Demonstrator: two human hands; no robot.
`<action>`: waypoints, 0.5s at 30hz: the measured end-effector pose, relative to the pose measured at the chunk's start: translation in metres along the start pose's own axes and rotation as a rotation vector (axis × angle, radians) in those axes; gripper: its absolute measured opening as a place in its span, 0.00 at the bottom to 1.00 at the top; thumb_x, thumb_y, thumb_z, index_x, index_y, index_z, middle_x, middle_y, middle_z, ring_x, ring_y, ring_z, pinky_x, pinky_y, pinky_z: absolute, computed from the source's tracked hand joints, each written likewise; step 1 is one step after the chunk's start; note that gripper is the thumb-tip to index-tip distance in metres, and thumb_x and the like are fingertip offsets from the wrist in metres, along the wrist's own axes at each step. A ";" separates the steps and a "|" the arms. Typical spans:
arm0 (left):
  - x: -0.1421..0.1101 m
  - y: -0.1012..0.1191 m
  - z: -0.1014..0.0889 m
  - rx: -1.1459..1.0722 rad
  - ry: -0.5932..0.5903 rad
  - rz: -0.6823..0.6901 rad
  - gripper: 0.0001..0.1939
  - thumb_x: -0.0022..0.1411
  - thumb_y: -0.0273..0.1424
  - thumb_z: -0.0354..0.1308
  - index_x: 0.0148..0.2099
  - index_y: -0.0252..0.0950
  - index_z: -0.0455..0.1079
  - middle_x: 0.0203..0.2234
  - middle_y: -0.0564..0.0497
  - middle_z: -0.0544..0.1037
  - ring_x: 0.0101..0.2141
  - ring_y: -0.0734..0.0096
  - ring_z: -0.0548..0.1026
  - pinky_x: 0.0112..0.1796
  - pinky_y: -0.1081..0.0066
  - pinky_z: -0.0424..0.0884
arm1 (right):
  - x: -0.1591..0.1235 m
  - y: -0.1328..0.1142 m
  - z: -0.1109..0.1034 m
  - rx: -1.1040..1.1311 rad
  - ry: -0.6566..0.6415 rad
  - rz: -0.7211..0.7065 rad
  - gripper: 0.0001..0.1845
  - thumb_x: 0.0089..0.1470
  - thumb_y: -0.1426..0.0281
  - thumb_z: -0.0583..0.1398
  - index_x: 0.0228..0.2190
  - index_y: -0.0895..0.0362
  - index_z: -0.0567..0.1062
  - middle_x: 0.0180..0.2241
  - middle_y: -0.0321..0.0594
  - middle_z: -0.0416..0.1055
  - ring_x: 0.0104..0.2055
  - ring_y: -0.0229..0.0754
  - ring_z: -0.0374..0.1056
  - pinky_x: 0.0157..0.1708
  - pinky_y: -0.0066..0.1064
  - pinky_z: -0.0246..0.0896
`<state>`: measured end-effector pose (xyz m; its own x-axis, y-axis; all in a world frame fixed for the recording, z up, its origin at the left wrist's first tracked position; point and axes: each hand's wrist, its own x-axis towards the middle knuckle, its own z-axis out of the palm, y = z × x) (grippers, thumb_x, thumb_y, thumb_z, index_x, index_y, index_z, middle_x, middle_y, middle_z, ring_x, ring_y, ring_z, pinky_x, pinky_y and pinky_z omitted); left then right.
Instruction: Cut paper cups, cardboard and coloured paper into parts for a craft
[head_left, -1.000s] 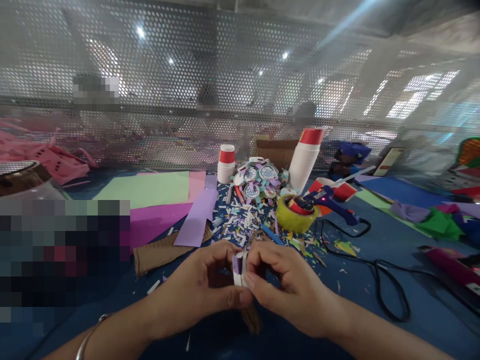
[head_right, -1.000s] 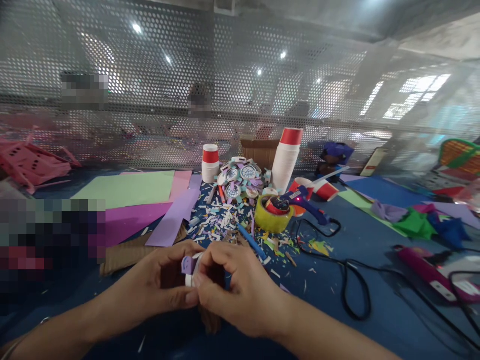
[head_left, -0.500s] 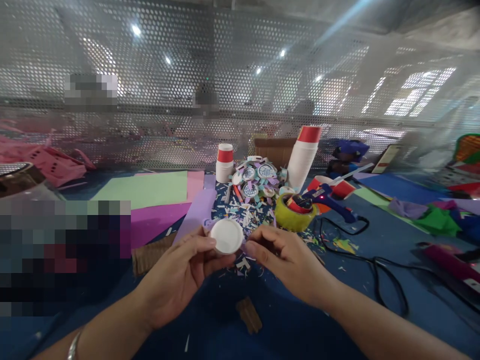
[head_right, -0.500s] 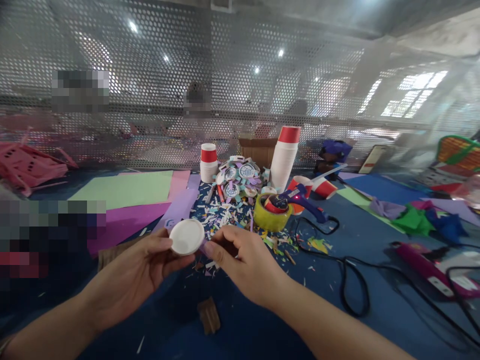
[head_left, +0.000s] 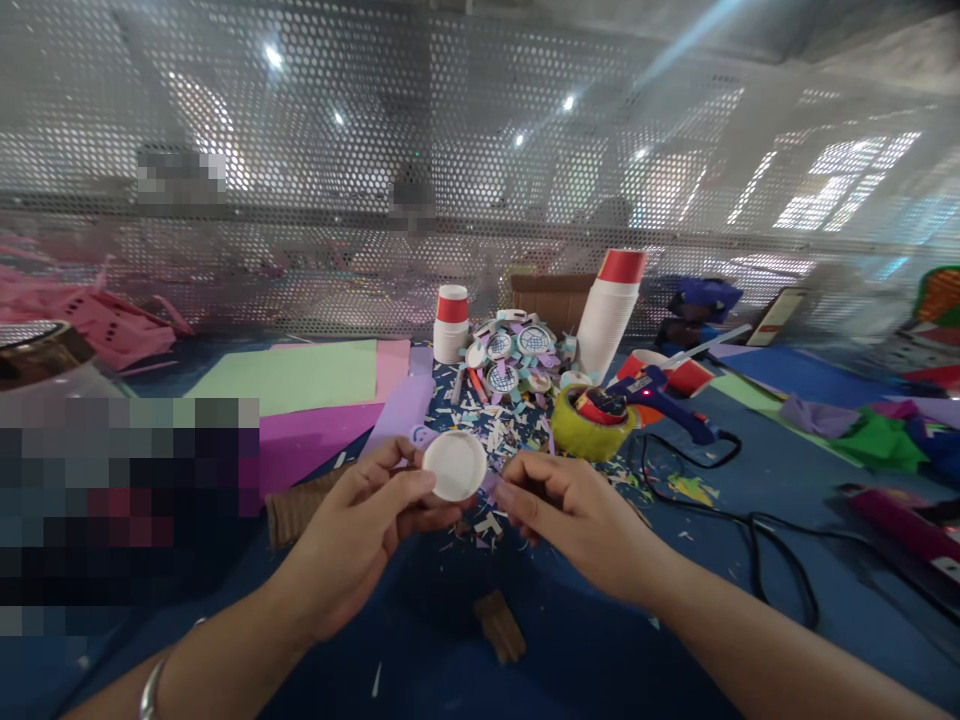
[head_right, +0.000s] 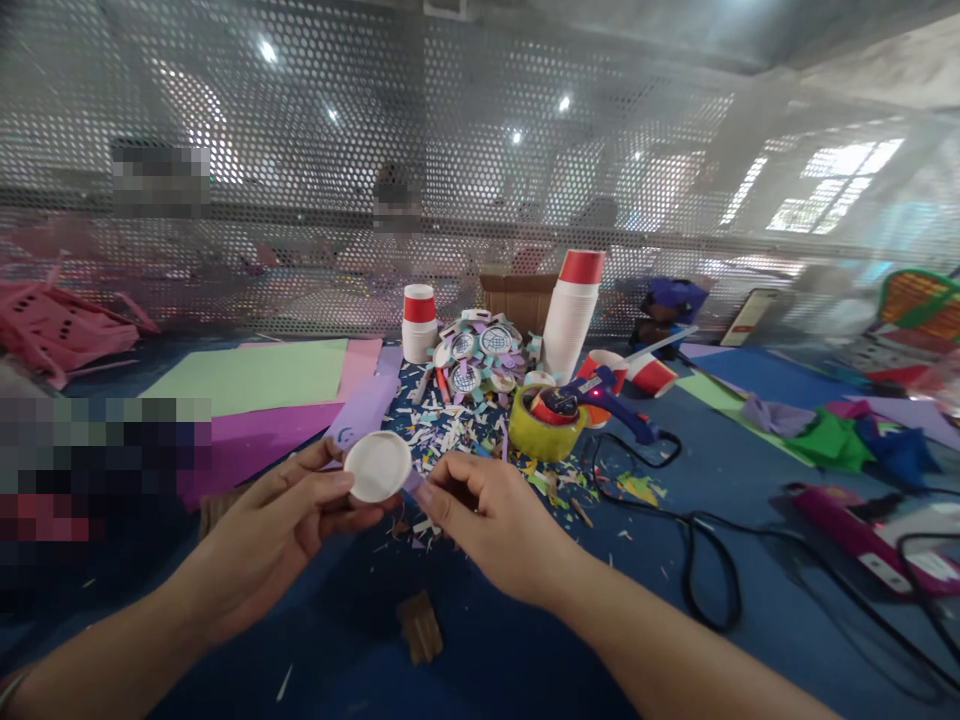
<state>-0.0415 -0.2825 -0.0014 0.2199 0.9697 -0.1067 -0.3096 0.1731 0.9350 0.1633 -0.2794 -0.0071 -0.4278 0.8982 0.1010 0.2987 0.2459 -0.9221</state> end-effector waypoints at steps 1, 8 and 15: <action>0.000 0.001 -0.001 0.013 0.015 0.000 0.02 0.57 0.28 0.63 0.35 0.37 0.74 0.36 0.54 0.78 0.36 0.70 0.76 0.38 0.69 0.77 | 0.000 0.000 -0.001 -0.002 -0.002 0.002 0.15 0.62 0.61 0.54 0.26 0.56 0.66 0.23 0.33 0.60 0.25 0.35 0.58 0.25 0.29 0.54; 0.001 0.005 -0.003 0.265 -0.077 -0.099 0.14 0.56 0.36 0.64 0.44 0.37 0.73 0.39 0.48 0.80 0.38 0.65 0.76 0.33 0.71 0.73 | 0.001 0.002 -0.002 -0.062 -0.045 0.012 0.12 0.61 0.63 0.55 0.28 0.56 0.67 0.23 0.33 0.60 0.25 0.34 0.58 0.25 0.28 0.54; 0.009 0.009 -0.020 0.555 -0.041 -0.013 0.25 0.55 0.35 0.63 0.53 0.38 0.60 0.33 0.49 0.79 0.33 0.66 0.75 0.31 0.71 0.69 | -0.002 0.000 -0.014 -0.171 0.245 -0.056 0.09 0.61 0.63 0.55 0.33 0.55 0.70 0.24 0.33 0.64 0.25 0.35 0.60 0.25 0.28 0.55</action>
<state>-0.0612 -0.2682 -0.0007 0.2597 0.9586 -0.1167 0.2247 0.0575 0.9727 0.1763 -0.2756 -0.0020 -0.2358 0.9374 0.2561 0.4285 0.3369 -0.8384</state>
